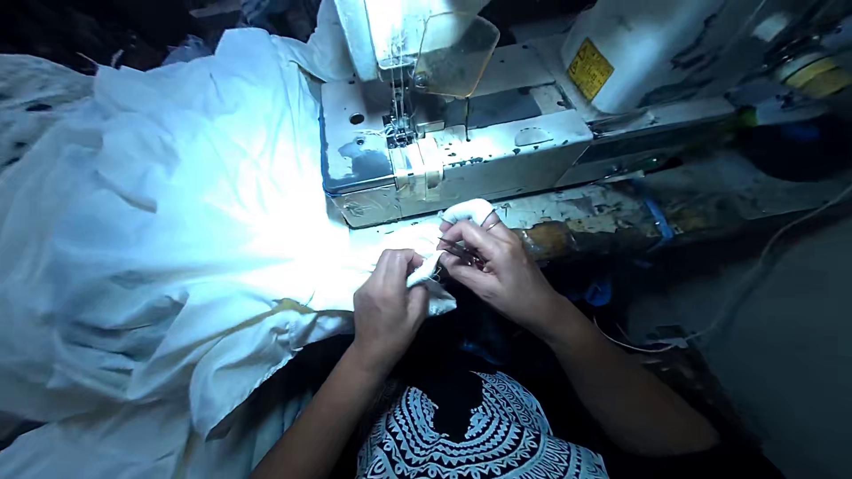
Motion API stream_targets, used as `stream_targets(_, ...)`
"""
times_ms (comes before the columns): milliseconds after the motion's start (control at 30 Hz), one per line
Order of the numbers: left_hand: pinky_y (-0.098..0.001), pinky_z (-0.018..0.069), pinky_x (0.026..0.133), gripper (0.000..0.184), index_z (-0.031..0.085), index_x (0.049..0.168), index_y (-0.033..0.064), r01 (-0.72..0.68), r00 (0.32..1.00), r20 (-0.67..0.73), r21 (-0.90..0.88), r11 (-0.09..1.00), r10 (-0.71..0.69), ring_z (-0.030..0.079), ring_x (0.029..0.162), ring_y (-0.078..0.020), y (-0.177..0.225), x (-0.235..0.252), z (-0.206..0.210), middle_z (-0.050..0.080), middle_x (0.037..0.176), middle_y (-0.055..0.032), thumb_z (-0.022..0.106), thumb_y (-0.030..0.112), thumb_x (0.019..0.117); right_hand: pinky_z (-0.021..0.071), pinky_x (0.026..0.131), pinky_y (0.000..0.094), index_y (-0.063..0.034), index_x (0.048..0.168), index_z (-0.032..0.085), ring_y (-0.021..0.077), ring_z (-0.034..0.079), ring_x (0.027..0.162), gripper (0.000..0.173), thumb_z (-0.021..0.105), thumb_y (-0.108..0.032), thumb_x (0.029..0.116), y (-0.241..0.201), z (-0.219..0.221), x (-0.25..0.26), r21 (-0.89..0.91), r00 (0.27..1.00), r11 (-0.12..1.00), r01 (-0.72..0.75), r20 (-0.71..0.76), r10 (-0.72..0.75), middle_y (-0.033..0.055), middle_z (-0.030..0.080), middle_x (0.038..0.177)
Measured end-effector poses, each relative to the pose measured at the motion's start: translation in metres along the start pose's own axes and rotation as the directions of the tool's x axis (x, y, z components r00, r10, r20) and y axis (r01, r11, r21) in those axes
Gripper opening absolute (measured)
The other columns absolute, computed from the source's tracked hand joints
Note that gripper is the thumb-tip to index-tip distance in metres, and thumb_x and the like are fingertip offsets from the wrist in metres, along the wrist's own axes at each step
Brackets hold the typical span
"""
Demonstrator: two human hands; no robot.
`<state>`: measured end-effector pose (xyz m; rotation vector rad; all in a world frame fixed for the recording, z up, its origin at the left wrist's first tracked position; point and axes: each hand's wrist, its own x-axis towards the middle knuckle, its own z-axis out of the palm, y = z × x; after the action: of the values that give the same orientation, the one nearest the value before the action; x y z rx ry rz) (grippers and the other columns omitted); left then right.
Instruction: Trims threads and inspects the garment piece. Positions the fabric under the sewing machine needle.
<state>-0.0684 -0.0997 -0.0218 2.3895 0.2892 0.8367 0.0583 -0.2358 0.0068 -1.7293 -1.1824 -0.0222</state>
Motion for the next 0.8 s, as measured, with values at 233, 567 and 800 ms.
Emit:
stream_targets(233,-0.0216,0.0564,0.068,0.029,0.069,0.108,0.0074,0.512,0.854,0.266,-0.581,0.632,-0.447,0.067,0.074,-0.0034,-0.014,0.001,-0.068,0.071,0.084,0.0019,0.046,0.000,0.0920,0.0324,0.045,0.0132,-0.0135,0.097,0.068,-0.0018,0.039,0.047,0.004,0.066,-0.017,0.0981,-0.017,0.033,0.015,0.568,0.943,0.756,-0.327,0.142,0.301,-0.0071,0.051,0.062)
stream_targets(567,-0.0172,0.0516,0.063,0.015,0.073,0.090,0.0123,0.383,0.922,0.181,-0.543,0.747,-0.341,0.061,0.072,-0.0021,-0.032,0.000,-0.070,0.066,0.086,0.0052,0.061,0.015,0.0989,0.0491,0.066,0.0196,-0.0100,0.139,0.056,0.0031,0.056,0.076,0.036,0.054,-0.026,0.1059,-0.018,0.038,0.001,0.051,0.975,0.990,-0.134,-0.170,0.141,0.0029,0.061,0.108)
stream_targets(800,-0.0158,0.0480,0.058,0.022,0.070,0.082,0.0132,0.405,0.914,0.227,-0.579,0.708,-0.337,0.057,0.064,-0.0006,-0.029,0.007,-0.067,0.063,0.075,0.0061,0.059,0.014,0.1004,0.0490,0.060,0.0123,0.0027,0.110,0.069,-0.0031,0.057,0.065,0.029,0.047,-0.016,0.1082,-0.030,0.049,-0.026,0.272,0.994,0.958,-0.085,0.091,0.062,0.0014,0.067,0.081)
